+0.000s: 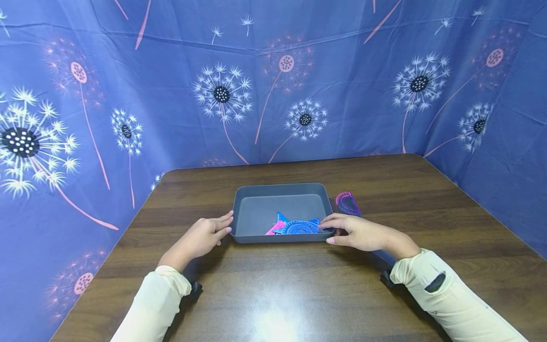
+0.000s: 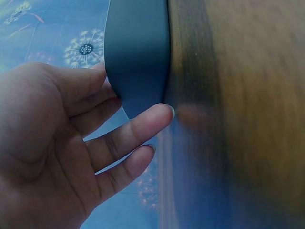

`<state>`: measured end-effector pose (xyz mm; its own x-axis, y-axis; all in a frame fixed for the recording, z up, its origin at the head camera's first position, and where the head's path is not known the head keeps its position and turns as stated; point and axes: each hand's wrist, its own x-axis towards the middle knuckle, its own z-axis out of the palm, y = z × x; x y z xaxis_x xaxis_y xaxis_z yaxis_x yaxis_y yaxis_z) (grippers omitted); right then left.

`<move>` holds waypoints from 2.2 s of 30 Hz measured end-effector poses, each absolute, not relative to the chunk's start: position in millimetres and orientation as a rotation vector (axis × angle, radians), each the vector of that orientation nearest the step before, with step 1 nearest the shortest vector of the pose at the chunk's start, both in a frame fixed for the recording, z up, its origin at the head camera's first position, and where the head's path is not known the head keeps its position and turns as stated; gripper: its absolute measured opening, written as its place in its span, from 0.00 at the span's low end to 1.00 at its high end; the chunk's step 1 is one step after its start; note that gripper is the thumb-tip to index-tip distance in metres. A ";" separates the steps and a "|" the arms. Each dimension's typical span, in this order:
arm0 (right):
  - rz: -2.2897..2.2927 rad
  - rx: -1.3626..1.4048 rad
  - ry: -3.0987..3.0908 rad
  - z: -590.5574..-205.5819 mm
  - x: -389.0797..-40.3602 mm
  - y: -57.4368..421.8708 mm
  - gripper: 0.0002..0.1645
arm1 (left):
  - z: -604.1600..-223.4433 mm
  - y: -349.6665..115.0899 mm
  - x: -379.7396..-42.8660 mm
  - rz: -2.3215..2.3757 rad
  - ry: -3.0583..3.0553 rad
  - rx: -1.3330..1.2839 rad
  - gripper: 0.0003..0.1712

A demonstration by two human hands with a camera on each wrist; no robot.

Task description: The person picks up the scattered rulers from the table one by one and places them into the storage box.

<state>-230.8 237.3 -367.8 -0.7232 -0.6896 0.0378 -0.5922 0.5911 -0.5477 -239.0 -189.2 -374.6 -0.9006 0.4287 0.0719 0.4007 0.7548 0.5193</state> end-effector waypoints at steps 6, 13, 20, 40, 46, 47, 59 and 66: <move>-0.903 -1.000 2.737 -359.5 -234.5 251.0 0.31 | -374.1 -189.2 -238.3 0.836 2.886 0.674 0.25; -0.903 -0.785 2.843 -356.7 -247.5 289.7 0.31 | -373.7 -189.2 -236.8 0.845 2.882 0.679 0.25; -0.847 -0.779 2.748 -362.6 -252.3 305.6 0.27 | -371.6 -188.3 -236.0 0.861 2.873 0.683 0.25; -0.694 -0.631 2.636 -356.3 -242.5 308.3 0.32 | -375.9 -188.8 -239.3 0.844 2.888 0.731 0.24; -0.636 -0.556 2.713 -359.6 -242.3 303.6 0.30 | -374.7 -188.7 -237.8 0.846 2.883 0.719 0.25; -0.611 -0.551 2.739 -359.7 -242.1 303.0 0.29 | -374.6 -188.7 -237.7 0.845 2.882 0.717 0.25; -0.732 -0.671 2.566 -356.5 -240.7 300.1 0.53 | -373.2 -187.8 -238.5 0.834 2.883 0.715 0.25; -0.627 -0.575 2.604 -352.0 -235.3 292.2 0.51 | -373.1 -188.2 -237.7 0.838 2.880 0.709 0.25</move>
